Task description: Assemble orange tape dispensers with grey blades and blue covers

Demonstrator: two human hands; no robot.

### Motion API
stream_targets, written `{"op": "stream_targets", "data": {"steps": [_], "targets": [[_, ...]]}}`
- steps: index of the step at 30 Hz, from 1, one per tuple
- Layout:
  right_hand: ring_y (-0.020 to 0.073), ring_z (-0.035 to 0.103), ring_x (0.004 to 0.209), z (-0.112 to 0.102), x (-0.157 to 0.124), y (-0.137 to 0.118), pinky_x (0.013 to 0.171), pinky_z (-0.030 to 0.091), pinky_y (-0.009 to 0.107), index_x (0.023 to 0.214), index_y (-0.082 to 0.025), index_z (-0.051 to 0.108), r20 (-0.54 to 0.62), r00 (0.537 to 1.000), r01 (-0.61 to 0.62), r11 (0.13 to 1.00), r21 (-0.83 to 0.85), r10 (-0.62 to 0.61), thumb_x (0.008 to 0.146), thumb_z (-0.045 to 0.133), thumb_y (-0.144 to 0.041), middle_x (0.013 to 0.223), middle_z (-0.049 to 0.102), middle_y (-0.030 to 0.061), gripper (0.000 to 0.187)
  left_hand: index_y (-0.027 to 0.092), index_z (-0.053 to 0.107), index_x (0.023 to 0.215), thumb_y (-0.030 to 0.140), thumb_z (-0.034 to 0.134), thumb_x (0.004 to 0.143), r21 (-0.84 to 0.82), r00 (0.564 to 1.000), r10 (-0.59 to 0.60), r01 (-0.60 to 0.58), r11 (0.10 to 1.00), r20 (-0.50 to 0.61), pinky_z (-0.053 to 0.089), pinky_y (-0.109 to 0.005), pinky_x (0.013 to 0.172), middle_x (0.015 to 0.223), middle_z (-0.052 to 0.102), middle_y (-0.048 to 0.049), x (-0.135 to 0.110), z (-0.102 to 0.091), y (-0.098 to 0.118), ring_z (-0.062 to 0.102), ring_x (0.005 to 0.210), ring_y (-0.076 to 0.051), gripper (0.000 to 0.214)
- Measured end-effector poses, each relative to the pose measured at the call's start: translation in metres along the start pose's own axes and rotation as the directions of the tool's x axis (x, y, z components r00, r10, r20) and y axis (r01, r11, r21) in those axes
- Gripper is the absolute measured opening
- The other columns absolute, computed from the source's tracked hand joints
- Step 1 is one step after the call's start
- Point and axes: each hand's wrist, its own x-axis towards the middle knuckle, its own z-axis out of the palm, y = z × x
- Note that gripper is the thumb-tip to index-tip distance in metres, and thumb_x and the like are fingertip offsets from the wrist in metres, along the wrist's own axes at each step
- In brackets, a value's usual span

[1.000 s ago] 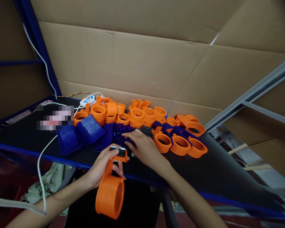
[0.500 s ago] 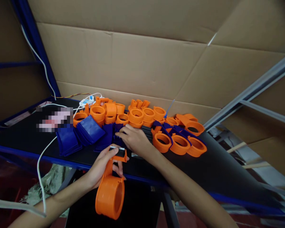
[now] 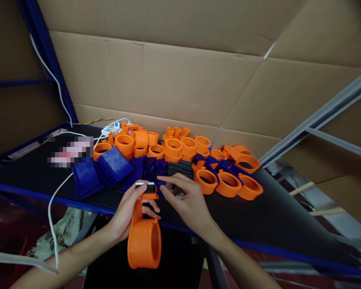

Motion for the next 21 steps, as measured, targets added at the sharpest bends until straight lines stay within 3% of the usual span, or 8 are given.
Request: {"op": "stream_targets", "data": {"steps": [3, 6, 12, 18, 21], "targets": [[0.0136, 0.062, 0.080, -0.004, 0.000, -0.001, 0.064, 0.049, 0.023, 0.121, -0.026, 0.071, 0.182, 0.983, -0.030, 0.996, 0.080, 0.015, 0.090, 0.068, -0.030, 0.093, 0.063, 0.0031, 0.031, 0.018, 0.054, 0.110, 0.044, 0.055, 0.094, -0.014, 1.000, -0.007, 0.007, 1.000, 0.005, 0.059, -0.036, 0.058, 0.069, 0.071, -0.0062, 0.000, -0.001, 0.001, 0.069, 0.054, -0.021, 0.031], [0.0153, 0.062, 0.088, -0.010, 0.002, 0.001, 0.065, 0.050, 0.024, 0.127, -0.028, 0.067, 0.263, 0.965, -0.028, 0.996, 0.090, 0.003, 0.089, 0.069, -0.028, 0.101, 0.064, 0.0043, 0.038, 0.015, 0.056, 0.103, 0.044, 0.055, 0.093, -0.026, 1.000, -0.014, 0.014, 1.000, -0.001, 0.060, -0.036, 0.058, 0.067, 0.069, -0.0059, 0.001, 0.000, 0.003, 0.067, 0.053, -0.019, 0.030], [0.0205, 0.061, 0.102, -0.012, -0.001, 0.008, 0.068, 0.055, 0.028, 0.128, -0.031, 0.065, 0.237, 0.969, 0.069, 0.997, 0.018, -0.071, 0.087, 0.071, -0.024, 0.116, 0.065, 0.0073, 0.042, 0.015, 0.057, 0.103, 0.042, 0.058, 0.092, -0.020, 1.000, -0.018, 0.017, 1.000, -0.009, 0.060, -0.035, 0.058, 0.067, 0.068, -0.0047, 0.002, 0.001, 0.003, 0.067, 0.054, -0.019, 0.029], [0.0223, 0.060, 0.107, -0.008, -0.004, 0.012, 0.075, 0.058, 0.032, 0.121, -0.029, 0.067, 0.153, 0.968, 0.199, 0.980, 0.001, -0.196, 0.085, 0.073, -0.021, 0.118, 0.068, 0.0075, 0.037, 0.017, 0.053, 0.102, 0.046, 0.055, 0.093, -0.002, 0.993, -0.111, 0.111, 0.994, 0.033, 0.059, -0.033, 0.060, 0.061, 0.067, -0.0038, 0.003, -0.002, 0.004, 0.065, 0.050, -0.017, 0.030], [0.0234, 0.061, 0.109, -0.008, -0.005, 0.012, 0.088, 0.056, 0.039, 0.118, -0.027, 0.069, 0.119, 0.958, 0.269, 0.961, -0.059, -0.260, 0.084, 0.075, -0.022, 0.118, 0.069, 0.0078, 0.035, 0.019, 0.051, 0.103, 0.045, 0.056, 0.092, 0.012, 0.991, -0.129, 0.128, 0.992, 0.029, 0.059, -0.034, 0.059, 0.060, 0.066, -0.0020, 0.002, -0.001, 0.004, 0.065, 0.050, -0.017, 0.028]]}}
